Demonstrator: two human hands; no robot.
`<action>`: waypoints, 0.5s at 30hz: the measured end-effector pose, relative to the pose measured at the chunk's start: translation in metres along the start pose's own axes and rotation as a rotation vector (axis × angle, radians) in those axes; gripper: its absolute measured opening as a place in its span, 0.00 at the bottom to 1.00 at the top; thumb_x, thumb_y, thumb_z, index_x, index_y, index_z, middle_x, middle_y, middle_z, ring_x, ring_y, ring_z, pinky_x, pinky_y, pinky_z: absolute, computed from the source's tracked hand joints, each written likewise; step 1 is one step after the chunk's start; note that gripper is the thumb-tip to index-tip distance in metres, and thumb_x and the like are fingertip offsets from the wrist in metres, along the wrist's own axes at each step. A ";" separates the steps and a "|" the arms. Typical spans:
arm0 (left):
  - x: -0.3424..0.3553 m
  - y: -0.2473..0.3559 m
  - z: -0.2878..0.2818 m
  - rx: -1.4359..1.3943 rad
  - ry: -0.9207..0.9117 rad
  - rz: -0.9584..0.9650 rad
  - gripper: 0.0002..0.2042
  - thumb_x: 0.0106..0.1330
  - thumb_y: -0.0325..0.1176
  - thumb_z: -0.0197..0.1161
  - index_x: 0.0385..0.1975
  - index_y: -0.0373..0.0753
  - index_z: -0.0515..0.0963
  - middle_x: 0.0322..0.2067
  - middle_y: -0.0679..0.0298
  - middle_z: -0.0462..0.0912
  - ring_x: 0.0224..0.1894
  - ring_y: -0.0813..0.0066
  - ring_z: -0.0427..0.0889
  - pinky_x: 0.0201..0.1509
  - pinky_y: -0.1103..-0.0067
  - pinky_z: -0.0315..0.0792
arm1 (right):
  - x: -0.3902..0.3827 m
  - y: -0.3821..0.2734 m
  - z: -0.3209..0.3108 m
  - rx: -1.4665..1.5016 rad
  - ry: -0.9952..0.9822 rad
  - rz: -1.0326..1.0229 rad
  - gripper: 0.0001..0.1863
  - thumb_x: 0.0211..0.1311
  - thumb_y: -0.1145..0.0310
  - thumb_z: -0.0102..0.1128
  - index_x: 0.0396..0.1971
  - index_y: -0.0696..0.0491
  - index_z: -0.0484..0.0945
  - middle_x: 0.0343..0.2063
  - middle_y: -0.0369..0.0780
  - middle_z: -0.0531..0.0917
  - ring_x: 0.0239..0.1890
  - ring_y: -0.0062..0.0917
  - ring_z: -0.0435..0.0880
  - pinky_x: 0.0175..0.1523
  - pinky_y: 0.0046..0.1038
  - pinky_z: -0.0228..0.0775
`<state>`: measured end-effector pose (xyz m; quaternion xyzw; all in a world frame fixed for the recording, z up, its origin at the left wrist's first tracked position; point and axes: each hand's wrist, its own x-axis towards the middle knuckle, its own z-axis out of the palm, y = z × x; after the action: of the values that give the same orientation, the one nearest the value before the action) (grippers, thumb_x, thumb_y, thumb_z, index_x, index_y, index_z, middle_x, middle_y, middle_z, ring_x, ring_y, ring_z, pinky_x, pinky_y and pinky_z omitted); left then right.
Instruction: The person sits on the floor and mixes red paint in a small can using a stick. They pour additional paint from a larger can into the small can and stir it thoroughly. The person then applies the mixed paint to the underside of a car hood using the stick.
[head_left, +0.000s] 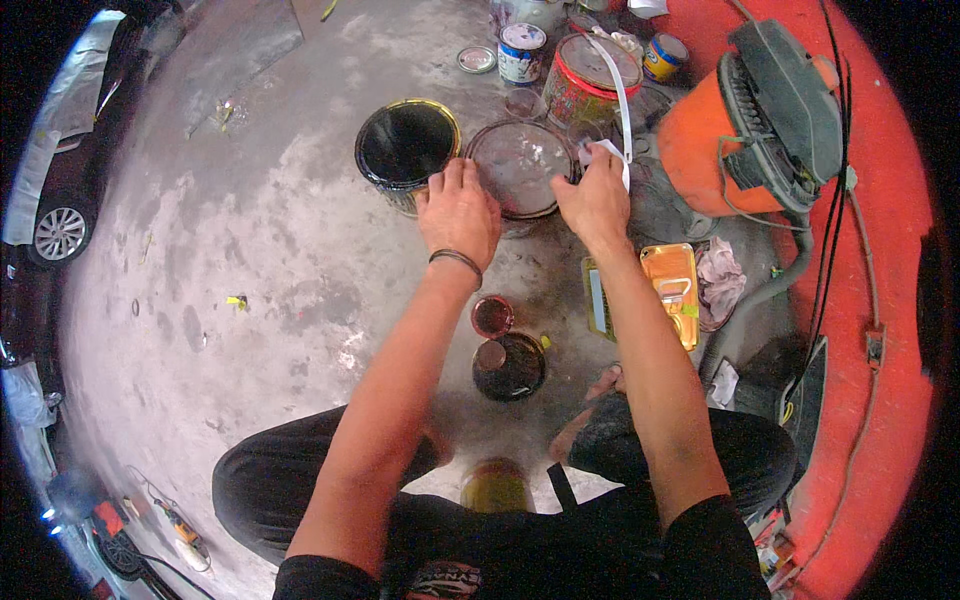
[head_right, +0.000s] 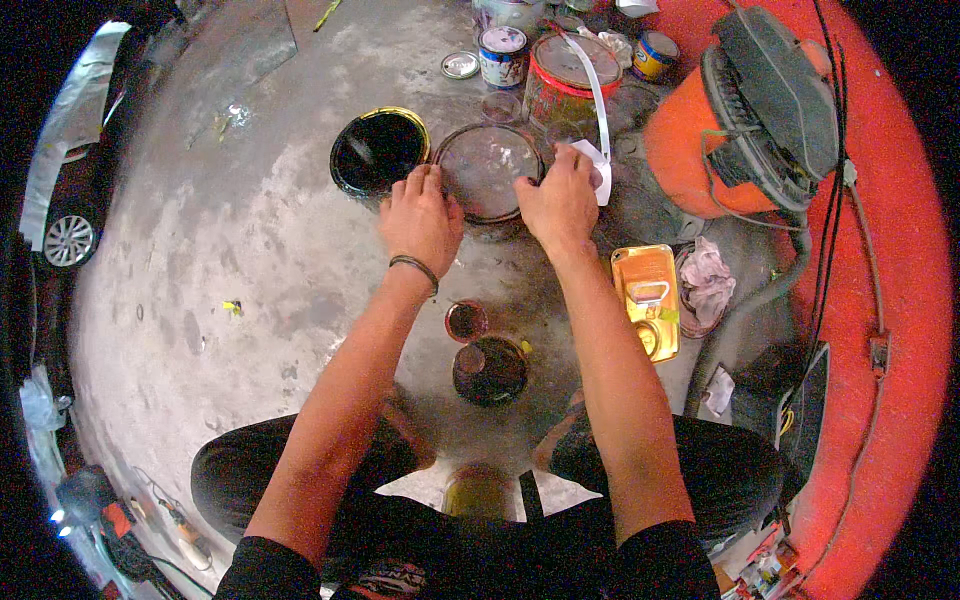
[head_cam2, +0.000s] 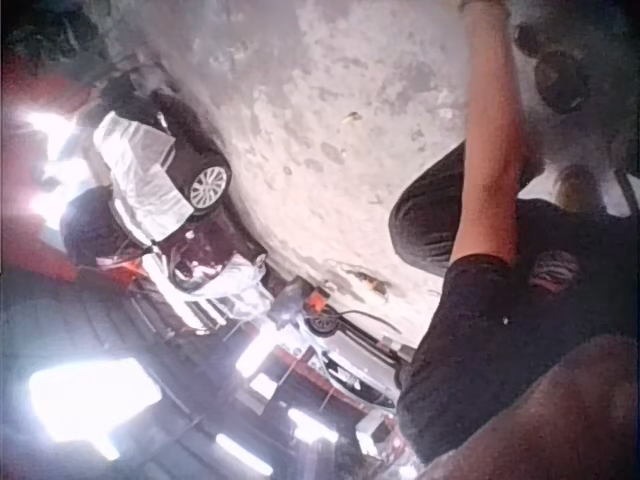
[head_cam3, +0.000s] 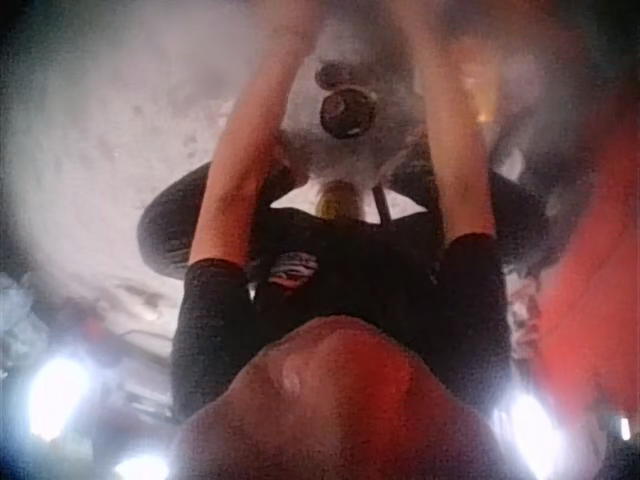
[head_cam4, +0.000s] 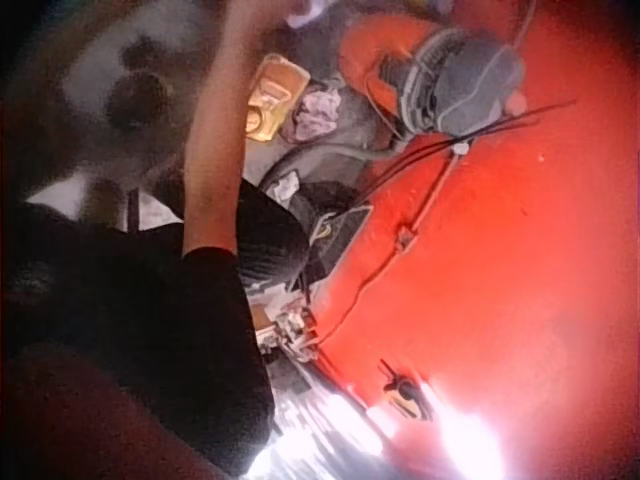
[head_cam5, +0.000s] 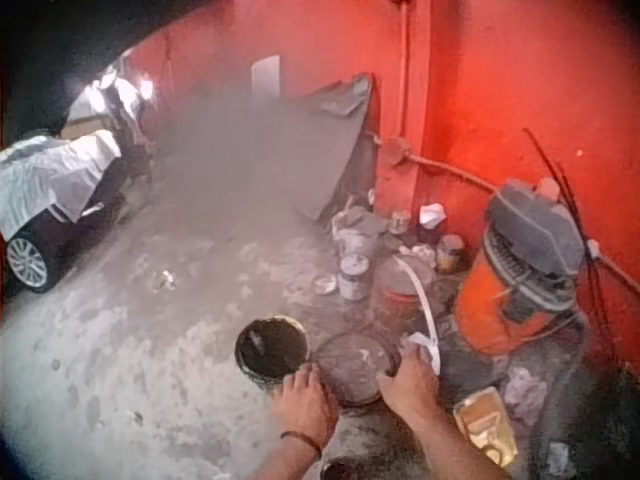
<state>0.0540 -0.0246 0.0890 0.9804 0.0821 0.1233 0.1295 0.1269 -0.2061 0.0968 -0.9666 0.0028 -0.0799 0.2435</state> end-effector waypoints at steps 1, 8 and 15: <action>0.000 0.002 0.003 0.032 0.001 0.004 0.26 0.68 0.38 0.66 0.66 0.36 0.77 0.63 0.56 0.78 0.62 0.54 0.79 0.64 0.58 0.75 | 0.008 -0.007 -0.004 -0.011 -0.015 -0.030 0.33 0.63 0.59 0.72 0.65 0.56 0.76 0.63 0.55 0.78 0.67 0.55 0.79 0.67 0.50 0.76; 0.001 0.007 0.003 0.147 -0.042 0.055 0.25 0.66 0.38 0.67 0.62 0.34 0.79 0.60 0.57 0.78 0.61 0.55 0.77 0.61 0.58 0.73 | 0.088 -0.057 -0.023 0.021 -0.068 0.009 0.36 0.77 0.43 0.51 0.67 0.60 0.73 0.61 0.62 0.81 0.63 0.58 0.82 0.67 0.55 0.75; 0.088 0.013 -0.022 0.271 -0.227 0.113 0.24 0.79 0.52 0.54 0.58 0.39 0.81 0.56 0.56 0.82 0.61 0.55 0.76 0.65 0.52 0.65 | 0.061 -0.030 0.037 -0.076 -0.280 0.179 0.38 0.85 0.40 0.32 0.61 0.62 0.76 0.51 0.62 0.87 0.57 0.58 0.87 0.61 0.58 0.78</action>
<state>0.1338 -0.0152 0.1325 0.9996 0.0279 0.0068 -0.0026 0.1921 -0.1651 0.0883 -0.9726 0.0581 0.0780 0.2110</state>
